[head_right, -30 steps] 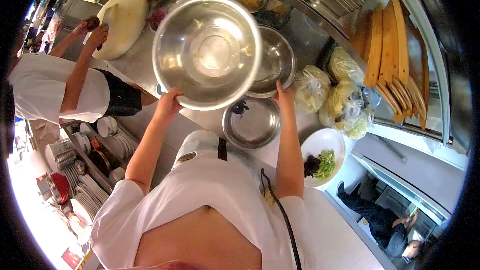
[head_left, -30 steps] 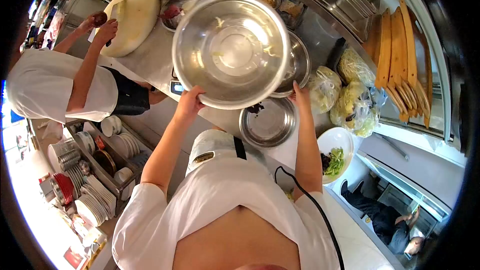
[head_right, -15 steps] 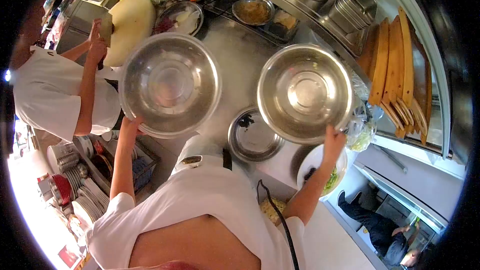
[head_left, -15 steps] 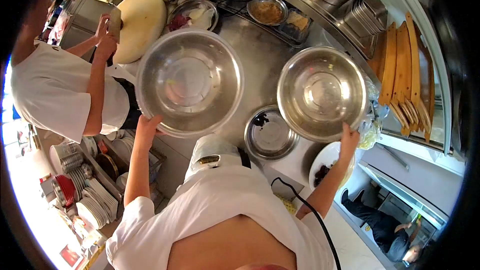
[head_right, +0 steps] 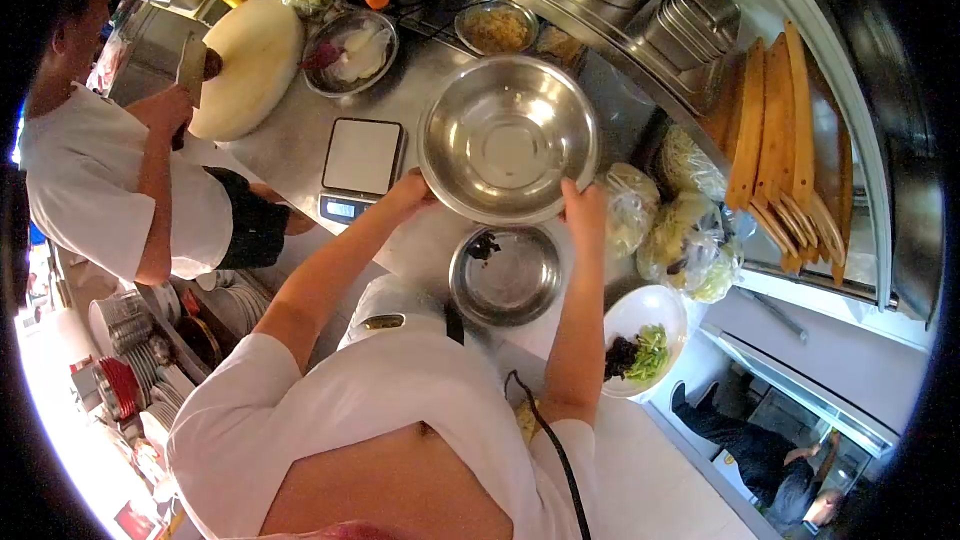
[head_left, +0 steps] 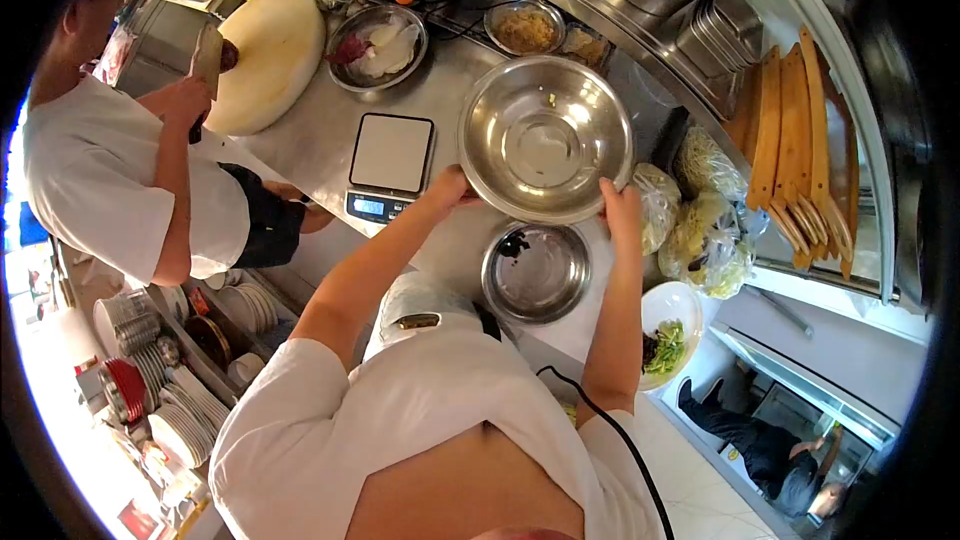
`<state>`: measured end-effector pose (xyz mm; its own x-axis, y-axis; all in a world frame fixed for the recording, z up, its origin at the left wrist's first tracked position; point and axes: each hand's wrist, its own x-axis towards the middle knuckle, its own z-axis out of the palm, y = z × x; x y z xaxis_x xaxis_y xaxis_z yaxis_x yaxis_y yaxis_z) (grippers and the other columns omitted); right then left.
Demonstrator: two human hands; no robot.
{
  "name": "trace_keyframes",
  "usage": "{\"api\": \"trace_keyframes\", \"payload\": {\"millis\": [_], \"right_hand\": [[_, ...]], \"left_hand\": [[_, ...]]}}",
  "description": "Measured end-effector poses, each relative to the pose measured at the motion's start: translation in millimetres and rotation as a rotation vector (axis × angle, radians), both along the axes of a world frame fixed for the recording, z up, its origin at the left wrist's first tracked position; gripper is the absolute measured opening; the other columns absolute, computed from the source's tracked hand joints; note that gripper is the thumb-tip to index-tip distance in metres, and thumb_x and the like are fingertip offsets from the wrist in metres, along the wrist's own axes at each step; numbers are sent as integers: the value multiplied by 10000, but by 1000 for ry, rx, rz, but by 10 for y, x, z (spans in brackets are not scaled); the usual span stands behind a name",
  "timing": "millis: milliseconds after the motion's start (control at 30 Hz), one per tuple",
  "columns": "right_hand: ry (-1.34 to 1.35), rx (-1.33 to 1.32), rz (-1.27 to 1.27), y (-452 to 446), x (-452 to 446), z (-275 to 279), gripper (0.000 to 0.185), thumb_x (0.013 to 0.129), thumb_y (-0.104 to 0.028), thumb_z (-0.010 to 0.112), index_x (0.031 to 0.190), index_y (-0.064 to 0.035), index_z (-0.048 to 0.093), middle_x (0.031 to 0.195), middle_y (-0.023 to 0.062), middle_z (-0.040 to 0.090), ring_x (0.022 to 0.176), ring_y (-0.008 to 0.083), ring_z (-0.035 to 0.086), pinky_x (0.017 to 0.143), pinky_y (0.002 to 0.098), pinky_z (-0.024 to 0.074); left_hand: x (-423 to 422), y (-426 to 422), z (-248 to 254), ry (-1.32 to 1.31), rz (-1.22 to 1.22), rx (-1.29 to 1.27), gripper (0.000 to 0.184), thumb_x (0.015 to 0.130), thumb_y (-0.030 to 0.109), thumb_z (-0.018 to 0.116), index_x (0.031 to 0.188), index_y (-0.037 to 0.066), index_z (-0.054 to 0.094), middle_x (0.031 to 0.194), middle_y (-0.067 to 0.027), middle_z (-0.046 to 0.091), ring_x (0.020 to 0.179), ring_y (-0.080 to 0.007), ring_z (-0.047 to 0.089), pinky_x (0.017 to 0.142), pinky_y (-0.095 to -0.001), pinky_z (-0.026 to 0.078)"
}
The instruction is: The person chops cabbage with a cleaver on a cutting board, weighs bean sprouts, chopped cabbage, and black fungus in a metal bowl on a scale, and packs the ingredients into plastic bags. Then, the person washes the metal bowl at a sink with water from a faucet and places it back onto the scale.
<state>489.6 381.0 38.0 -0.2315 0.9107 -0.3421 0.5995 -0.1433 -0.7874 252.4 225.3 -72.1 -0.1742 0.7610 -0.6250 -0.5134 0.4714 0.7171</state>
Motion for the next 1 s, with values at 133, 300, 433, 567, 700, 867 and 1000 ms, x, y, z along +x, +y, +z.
{"api": "trace_keyframes", "payload": {"millis": [133, 300, 433, 567, 700, 867, 1000], "right_hand": [[-89, -7, 26, 78, -73, -326, 399, 792, -343, 567, 731, 52, 566, 557, 119, 523, 488, 216, 542, 466, 357, 421], [-257, 86, 87, 120, -53, -551, 447, 837, -400, 535, 749, 38, 566, 651, 163, 580, 575, 294, 572, 555, 406, 439], [-586, 314, 142, -8, -248, -239, 486, 859, -453, 502, 940, 24, 554, 850, 208, 607, 758, 384, 568, 698, 459, 447], [-521, 561, 170, -8, 104, -370, 345, 878, -354, 498, 941, -16, 531, 897, 165, 578, 799, 343, 565, 688, 416, 443], [-443, 517, -37, -298, 267, -134, 110, 858, -125, 493, 882, -21, 521, 792, 159, 525, 762, 341, 532, 677, 394, 436], [-530, 492, -98, -609, 557, -140, 157, 886, -147, 499, 828, -5, 532, 715, 139, 518, 601, 269, 512, 546, 341, 410], [-618, 423, -17, -653, 520, -124, 121, 864, -144, 510, 819, -35, 536, 715, 146, 529, 626, 355, 526, 543, 406, 422]], "left_hand": [[-157, -118, 66, -464, 35, 44, 357, 906, 306, 463, 1129, 35, 530, 987, -99, 615, 859, -217, 605, 839, -339, 482], [-894, -457, 114, -4, -131, 102, 385, 877, 277, 493, 1141, -2, 505, 986, -159, 607, 837, -264, 611, 781, -358, 507], [-2410, 31, 521, 623, 348, 297, 288, 853, 120, 491, 1108, -8, 529, 910, -124, 622, 762, -182, 608, 634, -291, 509], [-4185, 806, 298, 1415, 477, -252, 556, 748, 263, 656, 1215, 34, 460, 1122, -194, 532, 1020, -335, 526, 850, -399, 444], [-5002, 1326, 177, 1772, 434, -219, 779, 708, 298, 685, 1365, 138, 300, 1319, -185, 384, 1182, -366, 400, 943, -439, 385], [-6753, 1683, -1040, 1975, -126, -9, 651, 752, 462, 601, 1298, 151, 433, 1305, -112, 454, 1237, -318, 374, 997, -380, 310], [-5863, 1500, -504, 1828, 311, -342, 568, 725, 494, 666, 1112, 90, 567, 1031, -167, 607, 927, -325, 589, 777, -386, 478]]}}
